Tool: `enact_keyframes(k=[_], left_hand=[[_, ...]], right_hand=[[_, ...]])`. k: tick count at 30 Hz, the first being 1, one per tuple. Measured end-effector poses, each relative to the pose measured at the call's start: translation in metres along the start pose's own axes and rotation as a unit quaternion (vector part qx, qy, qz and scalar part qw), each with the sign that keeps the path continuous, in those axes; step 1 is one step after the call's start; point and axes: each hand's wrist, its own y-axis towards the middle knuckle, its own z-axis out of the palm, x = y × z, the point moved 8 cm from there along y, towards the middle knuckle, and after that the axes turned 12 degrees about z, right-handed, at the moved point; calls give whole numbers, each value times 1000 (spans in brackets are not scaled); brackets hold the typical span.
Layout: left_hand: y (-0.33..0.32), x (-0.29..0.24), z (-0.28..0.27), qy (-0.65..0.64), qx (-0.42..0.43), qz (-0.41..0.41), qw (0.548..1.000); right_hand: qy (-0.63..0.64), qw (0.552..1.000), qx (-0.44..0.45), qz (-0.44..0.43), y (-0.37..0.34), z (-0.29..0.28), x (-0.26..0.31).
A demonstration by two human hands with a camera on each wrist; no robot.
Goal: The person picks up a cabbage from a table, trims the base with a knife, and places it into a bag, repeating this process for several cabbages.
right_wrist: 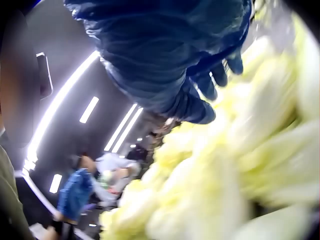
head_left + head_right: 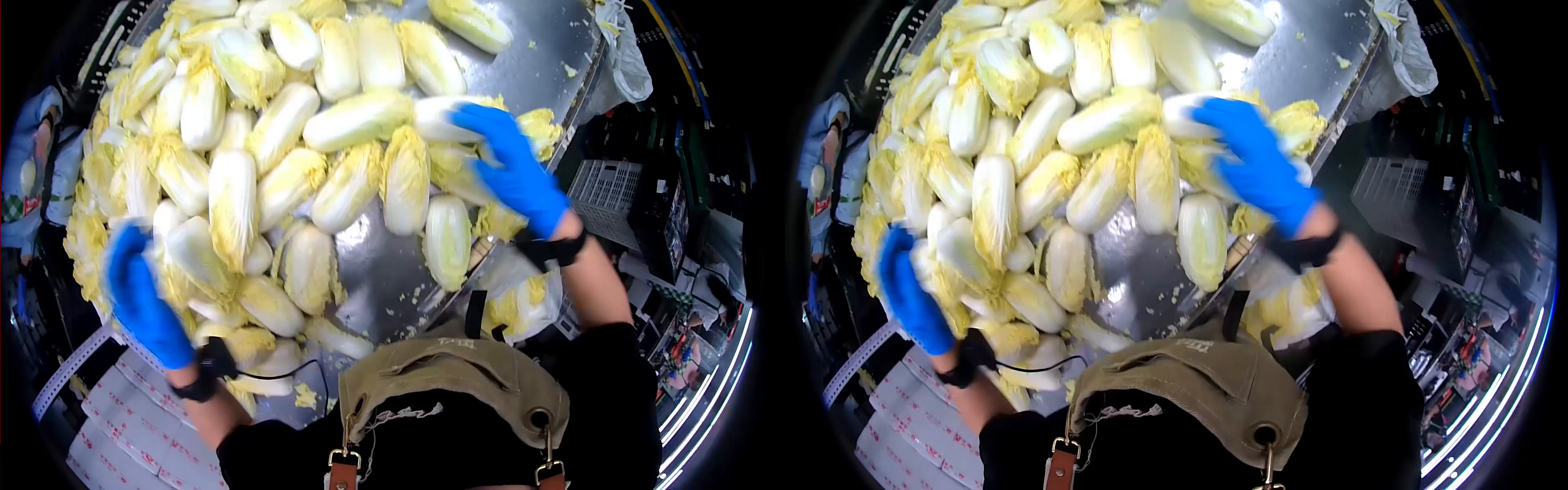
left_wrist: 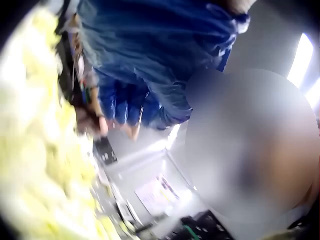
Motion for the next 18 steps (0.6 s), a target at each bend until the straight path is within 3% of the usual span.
enact_keyframes(k=[1, 2, 3, 4, 5, 7, 9, 13, 14, 16, 17, 18], left_hand=[[-21, -41, 52, -56, 150, -7, 987], [-59, -31, 102, -258, 243, -132, 926], [-93, -44, 146, -283, 335, -229, 869], [-126, -46, 182, -250, 423, -231, 840], [-158, -41, 213, -223, 441, -223, 841], [-184, -36, 256, -106, 439, -179, 874], [-187, -52, 265, -34, 362, -72, 929], [-193, -85, 233, -10, 204, 56, 977], [-195, -88, 228, -78, 242, -6, 967], [-212, -85, 236, -278, 289, -187, 897], [-224, -82, 239, -368, 298, -275, 837], [-236, -88, 246, -499, 289, -323, 751]], right_hand=[[-116, 991, 56, 23, -25, -21, -22], [-201, 970, 128, 53, -51, -26, -35], [-284, 935, 198, 76, -72, -23, -45], [-330, 927, 175, 41, -79, -20, -42], [-374, 916, 144, 8, -88, -16, -40], [-438, 892, 103, -36, -101, -10, -46], [-479, 871, 89, -63, -98, -7, -70], [-508, 847, 119, -103, -104, -16, -75], [-527, 836, 138, -70, -108, -22, -66], [-455, 881, 63, -117, -129, -44, -18], [-411, 899, 28, -146, -142, -49, 5], [-412, 891, 9, -191, -159, -42, 28]])
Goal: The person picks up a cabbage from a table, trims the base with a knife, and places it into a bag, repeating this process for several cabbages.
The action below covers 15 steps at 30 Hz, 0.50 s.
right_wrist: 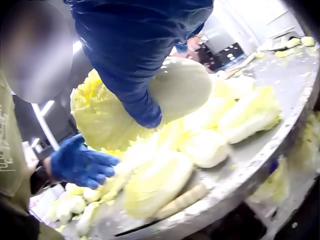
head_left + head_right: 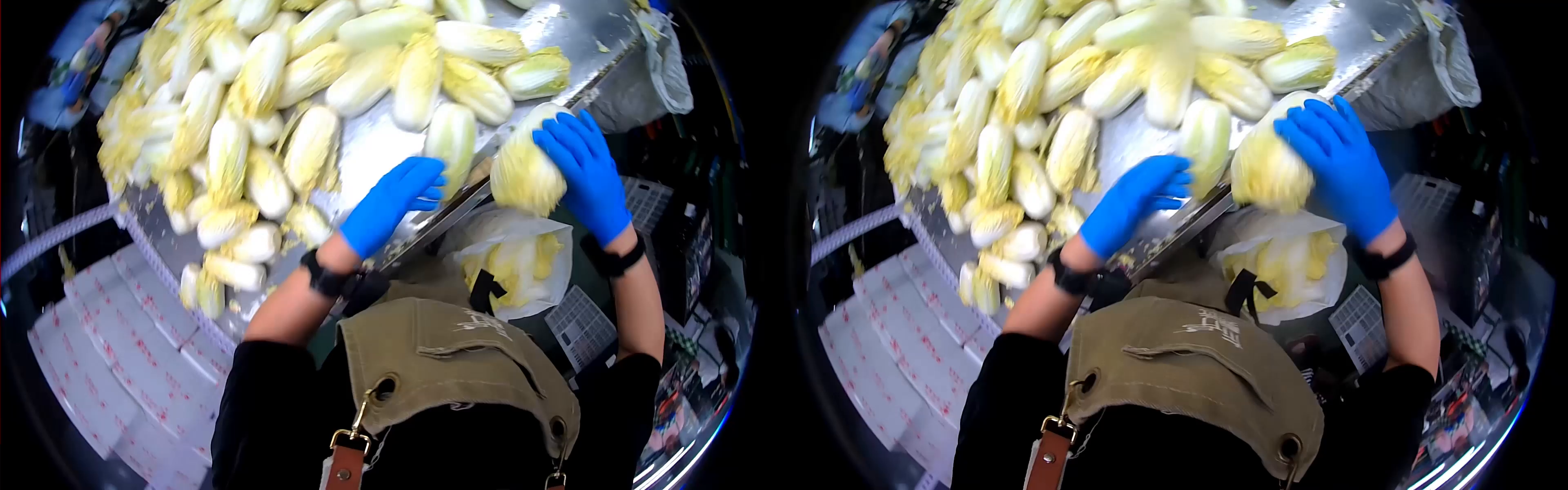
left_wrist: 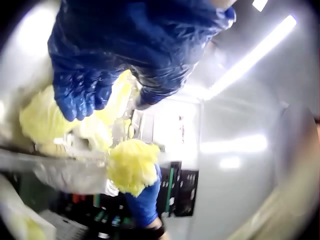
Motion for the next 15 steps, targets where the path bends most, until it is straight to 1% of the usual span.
enact_keyframes(k=[1, 2, 3, 4, 5, 6, 7, 8, 9, 10, 11, 12, 13, 15], left_hand=[[-7, 15, 15, -109, 33, -114, 987], [-17, 9, 42, -233, 55, -117, 964], [-28, 3, 64, -355, 80, -117, 924], [-42, 12, 61, -376, 53, -115, 918], [-57, 27, 55, -396, 29, -115, 911], [-72, 44, 34, -304, -11, -83, 949], [-88, 41, 30, -257, -29, -55, 965], [-101, 45, 24, -317, 21, -24, 948], [-115, 47, 14, -375, 71, 4, 924], [-128, 40, 8, -397, 60, 36, 915], [-139, 38, -6, -418, 26, 60, 906], [-149, 36, -19, -437, -6, 86, 895], [-156, 38, -31, -419, 28, 96, 902], [-163, 32, -38, -425, 22, 106, 899]], right_hand=[[-7, 999, -37, -33, -8, -14, 29], [18, 997, -39, -66, -12, -22, 61], [32, 994, -46, -95, -16, -23, 94], [95, 991, 9, -94, -17, -13, 119], [117, 986, 24, -113, -19, -9, 148], [158, 983, 9, -98, -20, -12, 161], [195, 978, -4, -78, -24, -13, 166], [315, 948, -38, 1, -29, -8, 151], [429, 897, -73, 80, -38, 9, 133], [399, 909, -51, 112, -48, 39, 113], [368, 918, -29, 142, -54, 69, 82], [294, 949, -29, 106, -51, 90, 64], [220, 973, -26, 68, -45, 107, 53], [167, 984, -60, -1, -25, 121, 50]])
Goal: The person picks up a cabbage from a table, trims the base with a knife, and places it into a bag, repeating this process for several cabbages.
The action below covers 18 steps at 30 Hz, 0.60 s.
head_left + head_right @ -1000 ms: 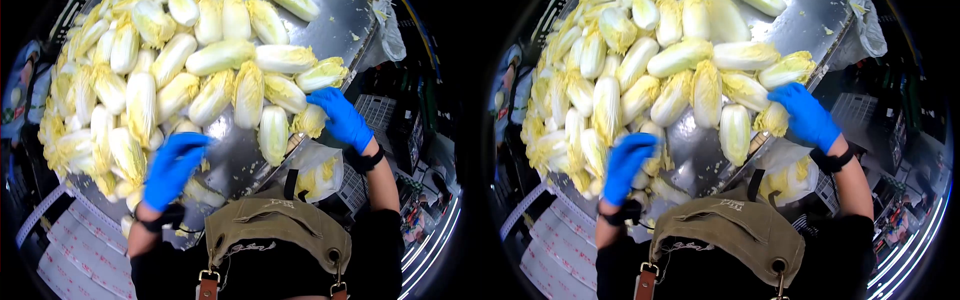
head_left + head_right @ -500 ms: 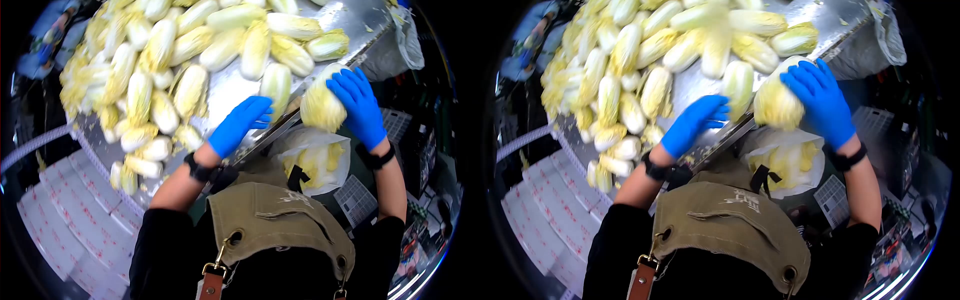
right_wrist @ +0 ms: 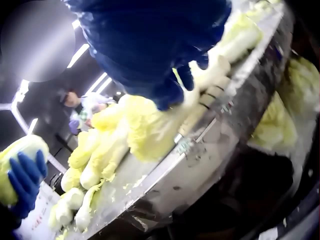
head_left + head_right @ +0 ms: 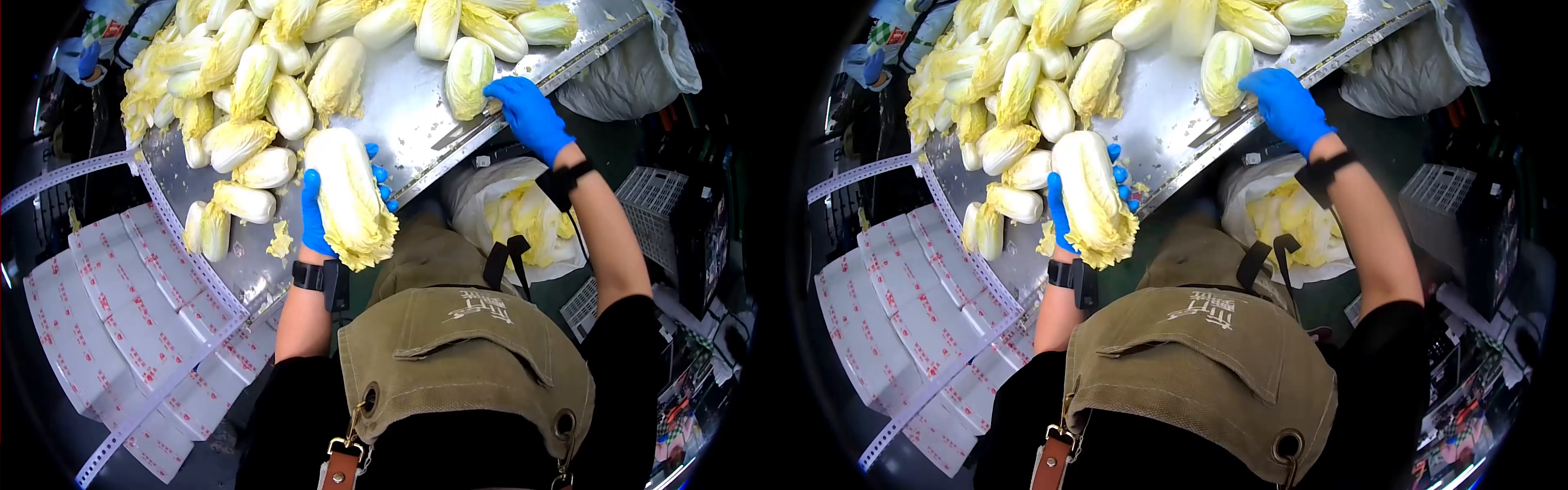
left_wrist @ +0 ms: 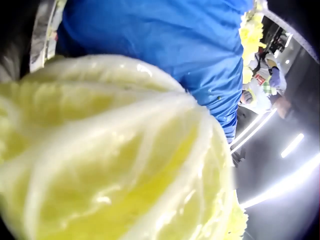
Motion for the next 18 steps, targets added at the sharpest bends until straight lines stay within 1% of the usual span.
enact_keyframes(k=[2, 3, 4, 6, 7, 8, 9, 10, 11, 14, 15, 16, 17, 18], left_hand=[[-4, -6, -1, 118, -52, 20, 991], [-8, -13, -2, 178, -81, 32, 980], [-10, -8, 2, 221, -60, -14, 973], [5, 4, 45, 284, 38, -43, 957], [8, 3, 37, 265, 12, -30, 964], [16, 7, 37, 304, 39, -44, 951], [21, 15, 42, 306, 66, -80, 947], [27, 24, 58, 307, 92, -118, 940], [34, 27, 56, 337, 108, -129, 926], [58, 30, 51, 429, 149, -153, 878], [63, 30, 55, 461, 155, -155, 860], [70, 28, 56, 491, 162, -156, 841], [77, 26, 57, 521, 199, -149, 817], [81, 26, 55, 505, 201, -174, 821]], right_hand=[[41, 994, 85, 50, 15, 10, -6], [64, 987, 129, 72, 19, 16, -5], [31, 984, 155, 84, 18, 23, -3], [-39, 972, 204, 109, 12, 33, -6], [-78, 964, 228, 114, 10, 38, -6], [-75, 971, 210, 90, 13, 35, -2], [-71, 977, 192, 67, 14, 31, 0], [-66, 982, 173, 46, 16, 25, 4], [-81, 974, 209, 36, 17, 28, 5], [-101, 957, 270, 32, 20, 31, 4], [-58, 983, 172, -5, 17, 18, 3], [-13, 987, 159, 29, 15, 4, -2], [33, 987, 146, 63, 11, -17, -2], [77, 983, 133, 98, 2, -33, -4]])
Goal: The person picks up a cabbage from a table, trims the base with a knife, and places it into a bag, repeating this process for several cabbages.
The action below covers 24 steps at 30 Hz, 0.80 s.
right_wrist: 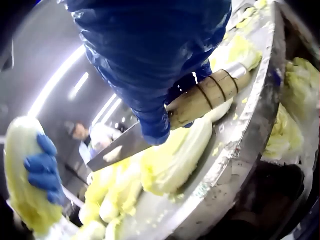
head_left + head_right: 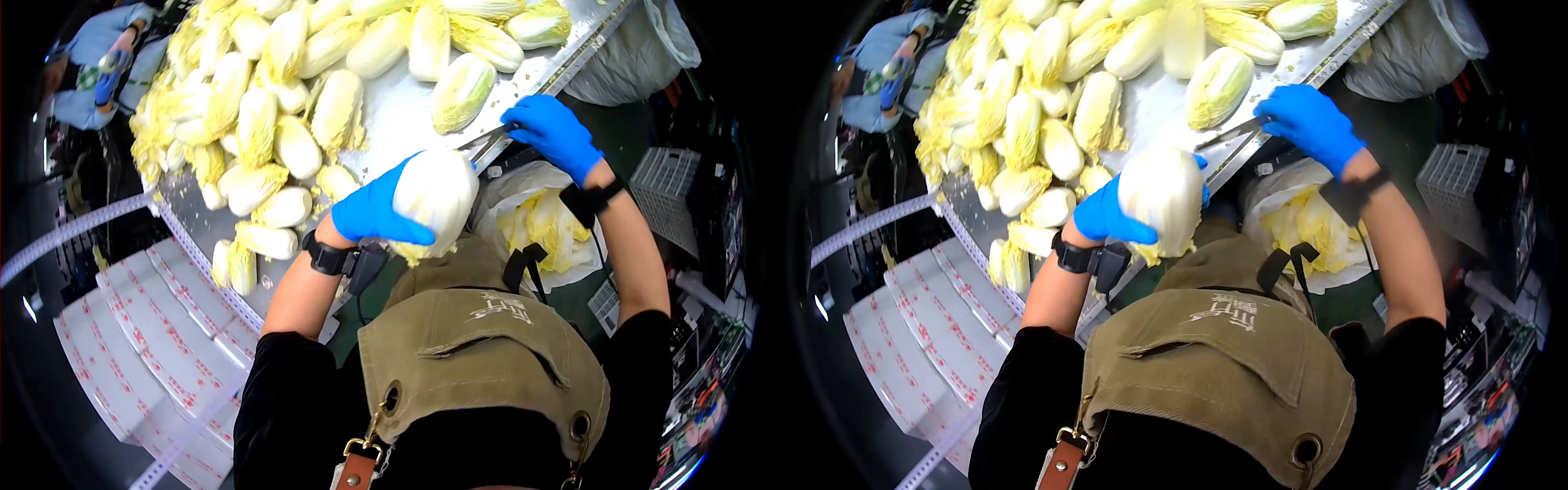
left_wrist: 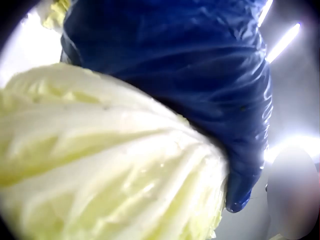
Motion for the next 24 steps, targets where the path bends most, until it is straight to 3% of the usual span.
enact_keyframes(k=[2, 3, 4, 5, 6, 7, 10, 11, 14, 15, 18, 21, 23, 24], left_hand=[[9, 9, -2, -75, 18, -24, 997], [14, 16, -4, -128, 17, -33, 991], [21, 23, -6, -179, 16, -44, 983], [25, 35, -8, -252, -46, -92, 962], [36, 39, -6, -241, -46, -94, 965], [47, 44, -4, -231, -46, -95, 967], [83, 39, 25, -297, -10, -82, 951], [92, 41, 32, -280, 15, -78, 957], [96, 49, 66, -321, 49, -163, 932], [100, 53, 71, -265, 71, -154, 949], [111, 60, 104, -187, 128, -112, 968], [101, 80, 135, -253, 88, -185, 946], [98, 90, 153, -247, 118, -180, 945], [95, 94, 159, -242, 128, -177, 945]], right_hand=[[206, 967, -86, 120, -40, -24, -24], [347, 916, -52, 193, -58, -24, -36], [433, 869, -101, 219, -78, -23, -46], [486, 820, -111, 281, -96, -25, -48], [538, 762, -122, 338, -112, -26, -44], [552, 739, -145, 359, -127, -32, -39], [488, 760, -161, 398, -161, -49, -20], [488, 747, -213, 398, -171, -54, -13], [495, 725, -265, 399, -208, -45, -18], [496, 716, -211, 444, -220, -39, -17], [519, 716, -235, 404, -251, -31, -6], [653, 623, -195, 383, -284, -9, 6], [705, 573, -162, 385, -299, 4, 8], [605, 634, -216, 430, -311, 5, -2]])
